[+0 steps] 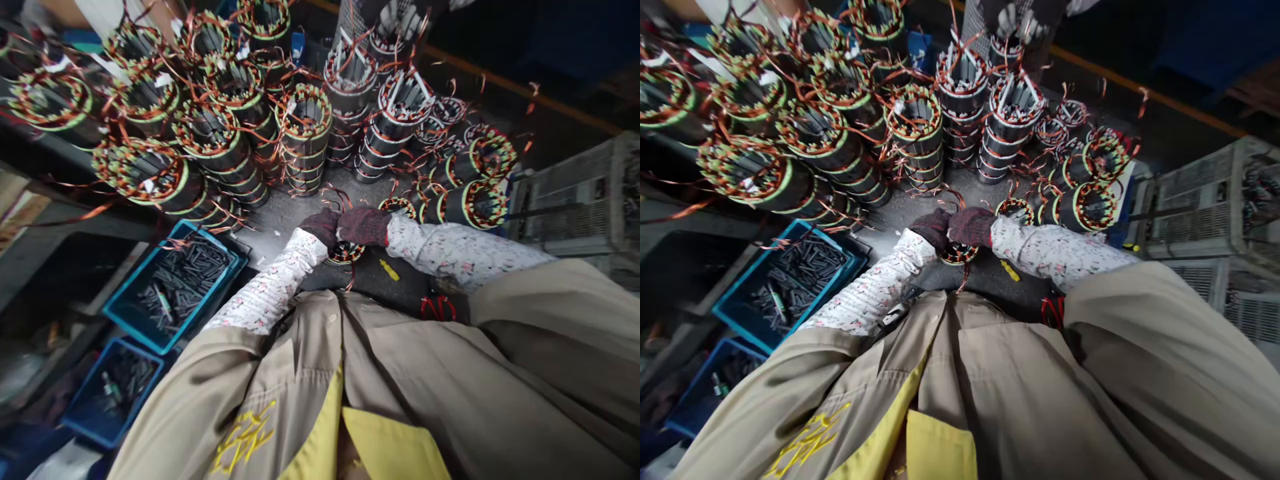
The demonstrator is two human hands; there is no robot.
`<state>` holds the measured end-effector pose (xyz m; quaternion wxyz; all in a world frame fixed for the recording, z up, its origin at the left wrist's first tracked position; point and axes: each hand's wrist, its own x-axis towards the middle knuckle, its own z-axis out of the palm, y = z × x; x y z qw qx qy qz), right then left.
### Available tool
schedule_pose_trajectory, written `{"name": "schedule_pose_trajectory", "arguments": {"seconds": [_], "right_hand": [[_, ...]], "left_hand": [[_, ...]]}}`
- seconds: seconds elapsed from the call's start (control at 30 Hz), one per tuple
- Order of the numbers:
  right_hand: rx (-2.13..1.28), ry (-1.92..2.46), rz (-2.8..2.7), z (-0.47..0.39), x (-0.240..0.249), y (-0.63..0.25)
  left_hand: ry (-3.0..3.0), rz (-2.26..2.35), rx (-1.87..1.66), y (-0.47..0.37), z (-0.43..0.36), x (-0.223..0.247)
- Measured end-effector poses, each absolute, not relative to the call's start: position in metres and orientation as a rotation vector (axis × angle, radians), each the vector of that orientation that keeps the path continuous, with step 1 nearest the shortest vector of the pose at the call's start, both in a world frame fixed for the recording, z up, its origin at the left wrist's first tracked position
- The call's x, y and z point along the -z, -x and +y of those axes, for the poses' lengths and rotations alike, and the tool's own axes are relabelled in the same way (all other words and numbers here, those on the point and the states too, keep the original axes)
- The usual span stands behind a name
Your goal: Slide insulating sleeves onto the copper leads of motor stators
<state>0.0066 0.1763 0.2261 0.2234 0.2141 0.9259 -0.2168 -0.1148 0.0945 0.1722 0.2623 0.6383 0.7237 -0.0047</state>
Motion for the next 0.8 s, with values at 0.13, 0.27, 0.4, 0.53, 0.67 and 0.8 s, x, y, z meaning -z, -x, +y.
{"name": "schedule_pose_trajectory", "arguments": {"seconds": [0.13, 0.27, 0.4, 0.53, 0.67, 0.8], "right_hand": [[0.245, -0.304, 2.503, 0.173, -0.229, -0.010], [0.145, -0.310, 2.449, 0.176, -0.238, -0.008], [0.054, -0.422, 2.401, 0.193, -0.249, -0.014], [-0.060, -0.523, 2.420, 0.200, -0.266, -0.024], [-0.137, -0.549, 2.515, 0.181, -0.275, -0.013], [-0.040, -0.529, 2.496, 0.164, -0.259, 0.003]], "left_hand": [[-1.715, 2.017, -0.016, 0.110, 0.090, -0.161], [-1.686, 2.006, -0.053, 0.113, 0.092, -0.161], [-1.598, 1.970, -0.048, 0.118, 0.096, -0.166], [-1.582, 1.975, -0.039, 0.119, 0.098, -0.166], [-1.577, 1.987, -0.071, 0.119, 0.097, -0.164], [-1.602, 1.992, -0.126, 0.118, 0.095, -0.163]]}}
